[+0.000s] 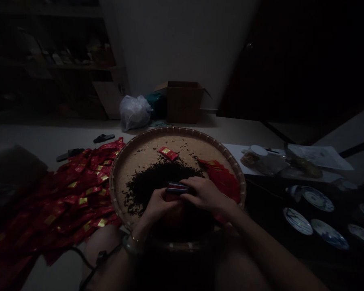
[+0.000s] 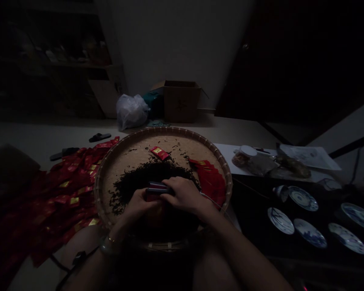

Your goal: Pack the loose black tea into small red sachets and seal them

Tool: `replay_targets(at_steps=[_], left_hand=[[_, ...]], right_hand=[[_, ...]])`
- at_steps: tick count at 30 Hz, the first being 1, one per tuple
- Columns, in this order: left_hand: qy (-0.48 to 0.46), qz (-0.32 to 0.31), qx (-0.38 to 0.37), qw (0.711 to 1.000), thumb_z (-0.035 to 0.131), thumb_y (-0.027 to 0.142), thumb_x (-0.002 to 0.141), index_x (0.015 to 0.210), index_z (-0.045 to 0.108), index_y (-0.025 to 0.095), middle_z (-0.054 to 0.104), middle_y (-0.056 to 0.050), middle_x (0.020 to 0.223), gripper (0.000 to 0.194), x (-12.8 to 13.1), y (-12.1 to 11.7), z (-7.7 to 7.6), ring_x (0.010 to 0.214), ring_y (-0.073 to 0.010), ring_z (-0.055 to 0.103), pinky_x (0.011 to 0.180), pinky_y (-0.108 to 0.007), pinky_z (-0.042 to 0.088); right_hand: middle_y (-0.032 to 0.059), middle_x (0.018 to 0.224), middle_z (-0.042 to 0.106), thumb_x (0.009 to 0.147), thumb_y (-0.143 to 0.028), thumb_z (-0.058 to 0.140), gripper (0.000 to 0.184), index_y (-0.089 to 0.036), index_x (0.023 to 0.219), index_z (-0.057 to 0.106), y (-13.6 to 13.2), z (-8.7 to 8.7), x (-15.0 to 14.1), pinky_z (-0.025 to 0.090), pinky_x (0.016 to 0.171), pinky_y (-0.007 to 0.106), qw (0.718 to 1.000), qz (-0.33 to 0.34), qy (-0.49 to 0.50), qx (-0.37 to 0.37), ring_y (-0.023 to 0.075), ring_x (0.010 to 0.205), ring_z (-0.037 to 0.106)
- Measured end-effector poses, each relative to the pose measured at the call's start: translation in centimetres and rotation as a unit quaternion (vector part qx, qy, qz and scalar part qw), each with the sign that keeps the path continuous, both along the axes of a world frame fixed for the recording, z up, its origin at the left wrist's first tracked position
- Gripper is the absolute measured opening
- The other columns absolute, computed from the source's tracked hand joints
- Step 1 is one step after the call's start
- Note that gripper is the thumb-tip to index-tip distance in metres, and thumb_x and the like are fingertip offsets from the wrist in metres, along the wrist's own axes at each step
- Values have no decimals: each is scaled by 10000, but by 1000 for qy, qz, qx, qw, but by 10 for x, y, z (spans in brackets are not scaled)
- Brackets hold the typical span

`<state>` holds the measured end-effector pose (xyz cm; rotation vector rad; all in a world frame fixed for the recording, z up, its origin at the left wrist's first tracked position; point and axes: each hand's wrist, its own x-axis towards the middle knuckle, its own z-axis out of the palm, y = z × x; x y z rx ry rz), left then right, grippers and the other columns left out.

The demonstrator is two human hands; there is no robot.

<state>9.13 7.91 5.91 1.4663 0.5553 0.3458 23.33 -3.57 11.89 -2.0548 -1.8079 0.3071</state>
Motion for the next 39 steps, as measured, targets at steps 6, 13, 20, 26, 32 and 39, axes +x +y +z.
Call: replay_targets(at_steps=[6, 13, 20, 26, 32, 39], left_hand=[[18, -3, 24, 1000, 782, 292, 523, 782, 718, 115, 719, -29, 732, 320, 0, 0, 0, 673, -189, 638, 632, -270, 513], [26, 0, 20, 999, 775, 292, 516, 749, 715, 116, 703, -13, 671, 298, 0, 1, 1, 614, -163, 608, 584, -244, 483], [38, -11, 5, 999, 798, 318, 498, 724, 701, 107, 685, -14, 637, 324, -1, 2, -1, 589, -159, 598, 573, -248, 475], [43, -10, 4, 999, 784, 301, 510, 727, 702, 111, 683, -13, 637, 300, -1, 1, 2, 596, -162, 599, 595, -259, 485], [29, -16, -8, 999, 788, 329, 497, 736, 701, 116, 691, -15, 655, 331, 0, 1, 3, 606, -166, 600, 608, -267, 483], [42, -9, 1, 999, 788, 322, 506, 738, 702, 102, 688, -16, 644, 331, -1, 1, 2, 603, -166, 604, 612, -267, 490]], right_hand=[[75, 982, 672, 841, -268, 591, 253, -196, 1078, 640, 3, -5, 1, 446, 777, 289, 1000, 14, -11, -4, 196, 893, 612], [77, 954, 676, 880, -282, 544, 229, -185, 1068, 633, 3, -5, -2, 441, 740, 280, 998, 14, -54, -14, 197, 875, 606], [78, 940, 671, 884, -276, 539, 212, -190, 1058, 624, 2, -3, -3, 439, 740, 278, 998, 17, -58, -2, 189, 855, 603], [78, 925, 671, 886, -270, 535, 200, -181, 1037, 631, 2, -3, -3, 436, 729, 275, 999, 15, -52, 7, 188, 848, 603], [75, 925, 673, 892, -280, 523, 206, -181, 1040, 626, 2, -3, -3, 429, 721, 271, 998, 17, -57, 7, 184, 840, 600], [72, 922, 676, 890, -281, 531, 208, -175, 1041, 627, 2, -4, -3, 427, 712, 271, 998, 14, -62, 3, 186, 833, 603]])
